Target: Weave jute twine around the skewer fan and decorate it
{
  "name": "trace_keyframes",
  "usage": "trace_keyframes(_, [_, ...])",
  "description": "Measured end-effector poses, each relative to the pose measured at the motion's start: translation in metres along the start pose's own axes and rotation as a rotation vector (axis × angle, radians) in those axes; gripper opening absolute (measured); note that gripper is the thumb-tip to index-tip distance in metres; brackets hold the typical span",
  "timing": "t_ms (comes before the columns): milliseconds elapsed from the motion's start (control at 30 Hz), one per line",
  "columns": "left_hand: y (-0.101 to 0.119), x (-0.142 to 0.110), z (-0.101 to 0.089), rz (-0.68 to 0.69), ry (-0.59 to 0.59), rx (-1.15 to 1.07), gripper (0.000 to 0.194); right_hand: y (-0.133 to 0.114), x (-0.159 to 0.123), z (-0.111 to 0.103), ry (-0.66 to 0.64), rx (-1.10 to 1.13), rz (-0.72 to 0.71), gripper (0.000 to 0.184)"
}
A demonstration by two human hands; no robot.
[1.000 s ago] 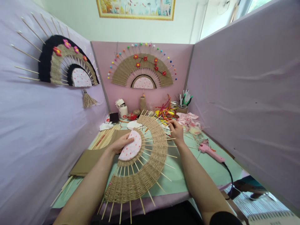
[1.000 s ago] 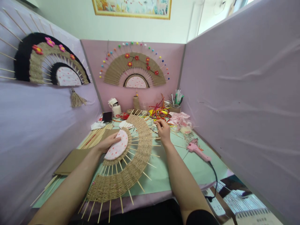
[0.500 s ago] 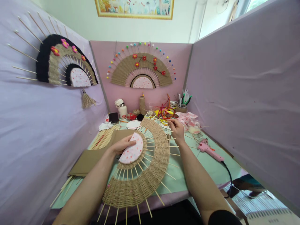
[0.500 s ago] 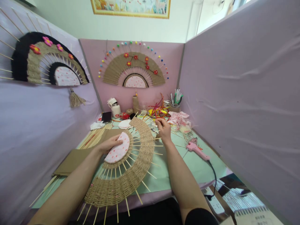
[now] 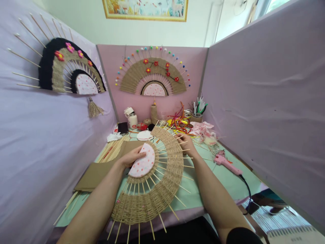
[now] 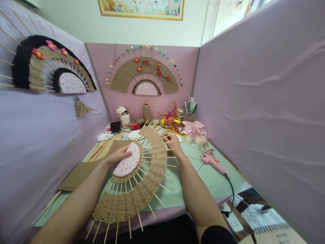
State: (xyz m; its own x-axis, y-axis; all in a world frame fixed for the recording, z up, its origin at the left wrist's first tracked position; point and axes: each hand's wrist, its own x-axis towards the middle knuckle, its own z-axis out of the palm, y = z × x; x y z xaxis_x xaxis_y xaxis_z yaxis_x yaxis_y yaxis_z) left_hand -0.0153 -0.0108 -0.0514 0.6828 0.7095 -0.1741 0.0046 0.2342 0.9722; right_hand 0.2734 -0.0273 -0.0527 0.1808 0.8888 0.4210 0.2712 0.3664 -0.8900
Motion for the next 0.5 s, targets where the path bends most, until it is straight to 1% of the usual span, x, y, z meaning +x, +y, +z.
trace_keyframes(200, [-0.001, 0.000, 0.003, -0.009, 0.017, -0.008, 0.062, 0.009, 0.003, 0.003, 0.013, 0.016, 0.075, 0.029])
trace_keyframes(333, [0.000, 0.001, 0.005, 0.008, 0.007, -0.038, 0.056, 0.011, 0.004, 0.005, 0.039, 0.041, 0.089, 0.029])
trace_keyframes(400, [0.007, 0.005, 0.008, 0.049, -0.009, -0.082, 0.051, 0.008, 0.003, 0.005, 0.039, 0.062, 0.092, 0.029])
trace_keyframes(500, [0.025, 0.017, 0.015, 0.101, -0.046, -0.122, 0.044, 0.002, 0.003, 0.005, 0.023, 0.089, 0.091, 0.028])
